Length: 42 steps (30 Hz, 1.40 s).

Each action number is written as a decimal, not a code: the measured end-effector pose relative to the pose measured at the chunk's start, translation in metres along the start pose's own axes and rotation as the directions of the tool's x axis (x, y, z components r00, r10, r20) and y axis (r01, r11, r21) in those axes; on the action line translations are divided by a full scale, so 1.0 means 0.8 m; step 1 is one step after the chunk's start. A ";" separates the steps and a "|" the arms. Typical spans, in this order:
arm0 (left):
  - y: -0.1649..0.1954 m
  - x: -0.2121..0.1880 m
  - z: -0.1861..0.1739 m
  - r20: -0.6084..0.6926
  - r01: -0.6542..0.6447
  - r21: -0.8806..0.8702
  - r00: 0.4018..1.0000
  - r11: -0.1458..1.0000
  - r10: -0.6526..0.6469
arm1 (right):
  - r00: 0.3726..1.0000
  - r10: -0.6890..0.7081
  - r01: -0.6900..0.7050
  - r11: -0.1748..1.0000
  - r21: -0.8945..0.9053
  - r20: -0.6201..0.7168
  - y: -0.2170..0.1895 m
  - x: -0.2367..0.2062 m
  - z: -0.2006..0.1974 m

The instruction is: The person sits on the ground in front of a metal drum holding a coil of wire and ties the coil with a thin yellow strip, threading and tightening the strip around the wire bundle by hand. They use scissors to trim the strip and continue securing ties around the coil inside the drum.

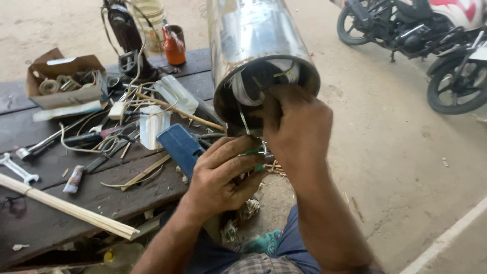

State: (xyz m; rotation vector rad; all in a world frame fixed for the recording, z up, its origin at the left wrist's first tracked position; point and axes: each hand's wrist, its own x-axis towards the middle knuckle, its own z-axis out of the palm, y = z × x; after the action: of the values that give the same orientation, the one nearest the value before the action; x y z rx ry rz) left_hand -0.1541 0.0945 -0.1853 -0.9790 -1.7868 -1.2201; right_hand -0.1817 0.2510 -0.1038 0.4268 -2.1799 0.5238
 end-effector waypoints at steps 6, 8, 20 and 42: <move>0.001 0.010 -0.020 0.048 0.022 -0.028 0.999 0.999 -0.020 | 0.998 0.056 -0.053 0.990 -0.133 0.023 0.002 -0.002 0.015; 0.000 0.010 -0.023 0.054 0.047 -0.058 0.998 0.997 -0.044 | 0.997 0.076 -0.069 0.983 -0.171 0.032 0.001 -0.003 0.018; 0.015 0.022 -0.014 0.087 0.147 0.032 0.985 0.989 -0.149 | 0.995 0.081 -0.084 0.995 -0.062 -0.057 0.001 -0.009 0.020; 0.010 0.031 -0.023 0.087 0.140 0.024 0.986 0.990 -0.142 | 0.994 0.104 -0.095 0.973 0.211 -0.033 -0.006 0.001 0.024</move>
State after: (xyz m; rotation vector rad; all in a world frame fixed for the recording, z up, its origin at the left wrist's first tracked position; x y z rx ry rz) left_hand -0.1542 0.0831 -0.1555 -0.9222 -1.9609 -1.2622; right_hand -0.1922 0.2374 -0.1129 0.4156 -2.1195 0.8161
